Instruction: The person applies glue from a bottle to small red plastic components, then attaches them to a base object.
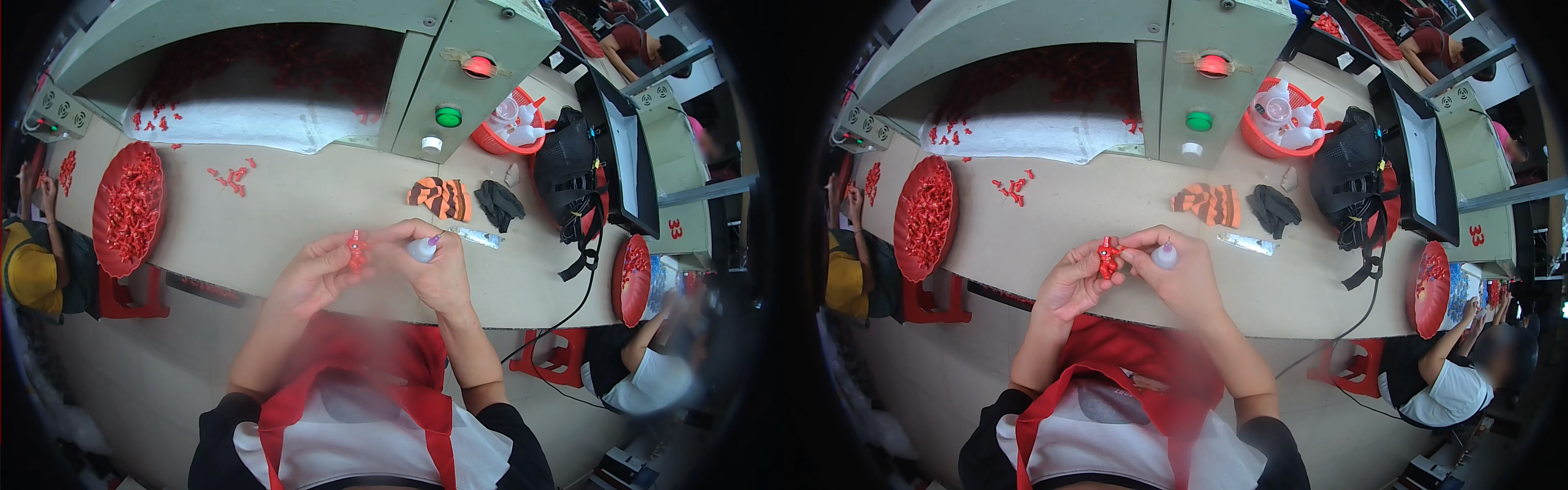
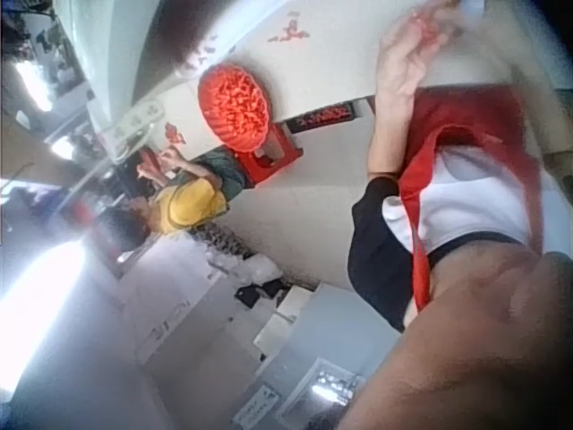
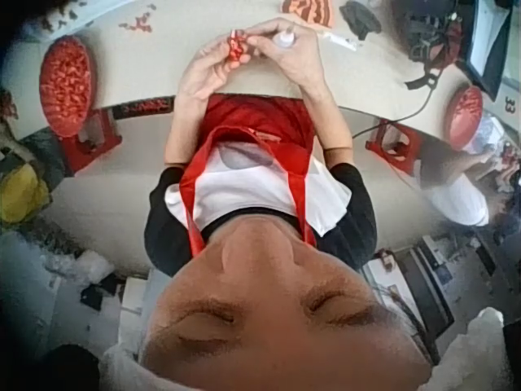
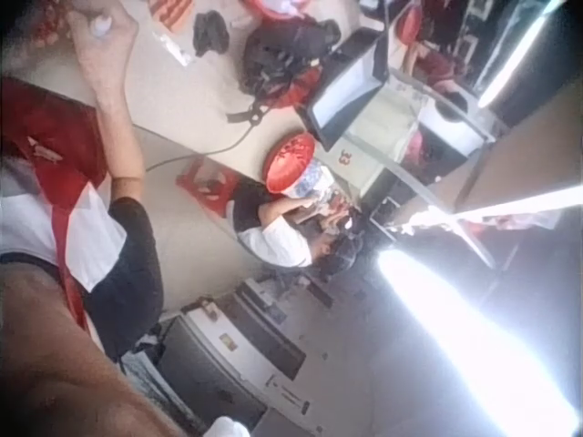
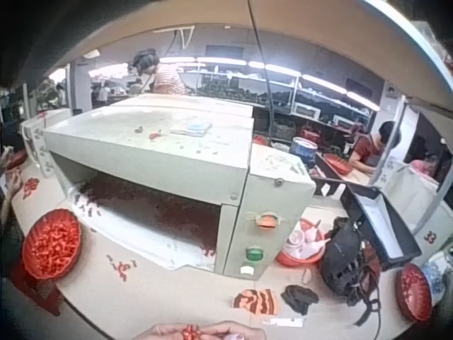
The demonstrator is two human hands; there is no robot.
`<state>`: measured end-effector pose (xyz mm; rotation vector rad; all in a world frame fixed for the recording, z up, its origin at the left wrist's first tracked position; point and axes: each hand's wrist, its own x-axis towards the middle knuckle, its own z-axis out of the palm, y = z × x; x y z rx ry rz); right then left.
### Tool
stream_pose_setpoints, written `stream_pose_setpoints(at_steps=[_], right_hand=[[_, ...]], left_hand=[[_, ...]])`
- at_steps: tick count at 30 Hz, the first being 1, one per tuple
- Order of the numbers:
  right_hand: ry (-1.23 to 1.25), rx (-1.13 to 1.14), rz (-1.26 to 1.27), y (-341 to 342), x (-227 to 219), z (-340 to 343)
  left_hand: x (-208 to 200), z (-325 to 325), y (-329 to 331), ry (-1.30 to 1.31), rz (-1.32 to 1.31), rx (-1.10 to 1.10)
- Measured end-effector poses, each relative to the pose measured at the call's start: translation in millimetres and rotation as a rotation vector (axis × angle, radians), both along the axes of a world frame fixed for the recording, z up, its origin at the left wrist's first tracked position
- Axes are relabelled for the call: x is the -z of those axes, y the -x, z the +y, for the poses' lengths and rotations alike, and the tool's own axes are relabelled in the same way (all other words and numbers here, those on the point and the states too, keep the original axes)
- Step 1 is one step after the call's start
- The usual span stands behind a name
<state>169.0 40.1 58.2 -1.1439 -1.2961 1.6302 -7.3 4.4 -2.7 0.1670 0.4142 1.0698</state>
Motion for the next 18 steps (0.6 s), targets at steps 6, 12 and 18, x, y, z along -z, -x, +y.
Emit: stream_pose_setpoints(at_steps=[6,12,18], right_hand=[[-0.146,-0.016,-0.032,-1,7,4],[-0.039,-0.086,0.010,-2,5,8],[-0.508,0.207,-0.593,-14,28,28]], left_hand=[[5,1,1,0.009,-0.056,0.017],[21,0,3,-0.016,-0.332,0.127],[23,0,-2,0.037,-0.592,0.134]])
